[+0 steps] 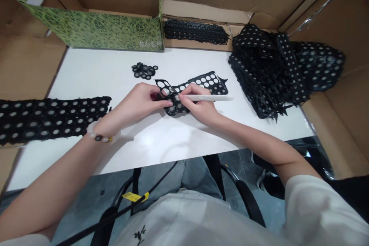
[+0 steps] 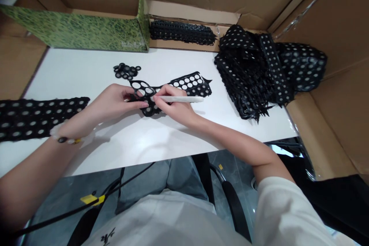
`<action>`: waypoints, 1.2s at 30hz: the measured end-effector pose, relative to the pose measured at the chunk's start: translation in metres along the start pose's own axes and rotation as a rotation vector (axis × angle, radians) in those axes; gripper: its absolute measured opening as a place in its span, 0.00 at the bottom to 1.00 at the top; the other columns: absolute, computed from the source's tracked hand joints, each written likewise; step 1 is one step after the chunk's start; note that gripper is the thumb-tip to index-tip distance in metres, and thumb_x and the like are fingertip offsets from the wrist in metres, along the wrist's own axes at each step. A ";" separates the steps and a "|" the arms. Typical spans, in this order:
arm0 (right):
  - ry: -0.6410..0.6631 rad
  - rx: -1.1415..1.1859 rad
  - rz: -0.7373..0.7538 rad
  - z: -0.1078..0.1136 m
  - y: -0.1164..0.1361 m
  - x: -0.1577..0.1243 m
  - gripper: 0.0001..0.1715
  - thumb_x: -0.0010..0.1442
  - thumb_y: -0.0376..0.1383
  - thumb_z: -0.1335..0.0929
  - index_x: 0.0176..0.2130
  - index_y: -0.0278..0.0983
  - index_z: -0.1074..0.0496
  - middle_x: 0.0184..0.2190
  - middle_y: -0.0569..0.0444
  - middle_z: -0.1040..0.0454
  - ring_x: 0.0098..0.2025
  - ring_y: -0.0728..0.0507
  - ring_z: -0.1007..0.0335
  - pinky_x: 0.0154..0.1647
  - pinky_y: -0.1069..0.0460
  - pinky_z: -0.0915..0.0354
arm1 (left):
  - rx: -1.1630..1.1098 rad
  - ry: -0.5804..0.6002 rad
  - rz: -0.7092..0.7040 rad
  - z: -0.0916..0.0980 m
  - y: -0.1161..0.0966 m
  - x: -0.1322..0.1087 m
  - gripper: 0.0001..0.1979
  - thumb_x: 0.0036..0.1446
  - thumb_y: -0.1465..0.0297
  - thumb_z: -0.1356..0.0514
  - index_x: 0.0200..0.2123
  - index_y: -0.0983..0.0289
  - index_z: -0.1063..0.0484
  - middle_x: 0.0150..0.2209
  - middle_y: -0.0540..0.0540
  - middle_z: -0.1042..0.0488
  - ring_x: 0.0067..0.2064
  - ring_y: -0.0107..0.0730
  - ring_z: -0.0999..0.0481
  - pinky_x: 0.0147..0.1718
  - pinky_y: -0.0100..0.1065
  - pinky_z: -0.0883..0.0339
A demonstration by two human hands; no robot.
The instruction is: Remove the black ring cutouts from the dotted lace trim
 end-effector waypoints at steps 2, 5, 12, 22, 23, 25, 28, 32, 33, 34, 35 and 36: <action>0.000 -0.033 0.028 0.001 0.002 0.001 0.14 0.64 0.45 0.30 0.31 0.40 0.29 0.27 0.56 0.26 0.30 0.46 0.33 0.34 0.50 0.39 | 0.039 -0.047 -0.066 -0.001 -0.003 -0.002 0.17 0.53 0.56 0.31 0.36 0.66 0.18 0.32 0.55 0.17 0.35 0.38 0.21 0.32 0.31 0.33; 0.020 -0.068 0.074 0.000 0.002 0.002 0.12 0.64 0.43 0.30 0.31 0.40 0.30 0.27 0.56 0.26 0.30 0.46 0.33 0.33 0.50 0.39 | 0.087 -0.095 -0.149 -0.003 -0.005 -0.004 0.15 0.56 0.57 0.32 0.33 0.66 0.18 0.33 0.56 0.17 0.36 0.39 0.20 0.35 0.32 0.32; 0.028 -0.138 0.099 -0.004 -0.003 0.000 0.12 0.67 0.43 0.32 0.32 0.40 0.30 0.29 0.56 0.24 0.32 0.46 0.31 0.35 0.50 0.38 | 0.091 -0.102 -0.172 -0.004 -0.003 -0.003 0.16 0.55 0.57 0.32 0.31 0.65 0.19 0.30 0.56 0.18 0.33 0.38 0.22 0.33 0.32 0.32; 0.035 -0.292 0.158 -0.009 0.003 -0.003 0.12 0.69 0.41 0.33 0.34 0.39 0.29 0.34 0.53 0.23 0.37 0.46 0.29 0.36 0.51 0.39 | 0.030 -0.055 -0.164 -0.008 -0.006 -0.002 0.17 0.55 0.54 0.34 0.32 0.64 0.19 0.31 0.56 0.18 0.34 0.39 0.22 0.32 0.33 0.33; 0.039 -0.303 0.153 -0.010 0.002 -0.002 0.12 0.70 0.41 0.34 0.34 0.39 0.29 0.35 0.53 0.23 0.37 0.45 0.29 0.37 0.51 0.38 | 0.024 -0.056 -0.159 -0.008 -0.007 -0.002 0.18 0.54 0.54 0.34 0.32 0.64 0.20 0.32 0.56 0.18 0.34 0.39 0.22 0.32 0.33 0.33; 0.044 -0.309 0.155 -0.011 0.001 -0.002 0.13 0.71 0.42 0.34 0.35 0.39 0.28 0.35 0.52 0.23 0.38 0.45 0.28 0.37 0.50 0.37 | 0.006 -0.044 -0.141 -0.007 -0.007 -0.001 0.18 0.53 0.53 0.33 0.31 0.64 0.20 0.32 0.56 0.18 0.34 0.40 0.22 0.33 0.33 0.32; 0.052 -0.263 0.224 -0.010 0.004 -0.003 0.15 0.72 0.44 0.35 0.36 0.39 0.28 0.34 0.52 0.22 0.37 0.45 0.28 0.39 0.49 0.36 | -0.032 0.001 -0.101 -0.002 -0.003 0.002 0.20 0.52 0.50 0.32 0.32 0.63 0.20 0.31 0.55 0.19 0.34 0.40 0.22 0.33 0.33 0.31; 0.034 -0.147 0.251 0.009 0.008 0.002 0.21 0.74 0.52 0.37 0.42 0.40 0.26 0.33 0.53 0.23 0.35 0.45 0.27 0.39 0.48 0.33 | -0.072 0.001 -0.042 0.011 0.007 0.006 0.19 0.50 0.51 0.30 0.33 0.62 0.21 0.29 0.53 0.22 0.33 0.38 0.24 0.32 0.33 0.31; 0.021 -0.124 0.229 0.018 0.007 0.006 0.23 0.75 0.54 0.39 0.46 0.41 0.27 0.32 0.54 0.24 0.33 0.45 0.27 0.37 0.48 0.33 | -0.081 -0.006 -0.025 0.015 0.008 0.007 0.19 0.50 0.52 0.30 0.33 0.61 0.21 0.29 0.52 0.22 0.33 0.38 0.24 0.32 0.33 0.31; 0.013 -0.121 0.208 0.029 0.005 0.012 0.24 0.75 0.54 0.40 0.50 0.41 0.28 0.32 0.55 0.25 0.31 0.46 0.28 0.37 0.49 0.33 | -0.089 -0.010 -0.010 0.018 0.010 0.007 0.18 0.49 0.52 0.30 0.33 0.61 0.21 0.29 0.52 0.23 0.33 0.38 0.24 0.33 0.33 0.30; 0.009 -0.170 0.157 0.040 0.000 0.018 0.23 0.76 0.53 0.41 0.53 0.42 0.28 0.32 0.56 0.25 0.31 0.45 0.28 0.38 0.49 0.33 | -0.093 -0.001 0.001 0.020 0.010 0.007 0.17 0.49 0.53 0.29 0.34 0.60 0.21 0.29 0.52 0.23 0.34 0.39 0.23 0.34 0.33 0.30; 0.001 -0.271 0.103 0.052 -0.006 0.026 0.21 0.77 0.51 0.42 0.53 0.42 0.28 0.32 0.55 0.24 0.32 0.45 0.27 0.40 0.48 0.32 | -0.096 0.011 0.006 0.020 0.010 0.007 0.17 0.48 0.54 0.29 0.34 0.60 0.21 0.29 0.51 0.22 0.35 0.39 0.23 0.35 0.33 0.29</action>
Point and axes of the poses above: each hand's wrist, its own x-axis towards the middle knuckle, its own z-axis out of the back of the hand, y = z × x, the point moved 4 cm from there along x, towards the middle knuckle
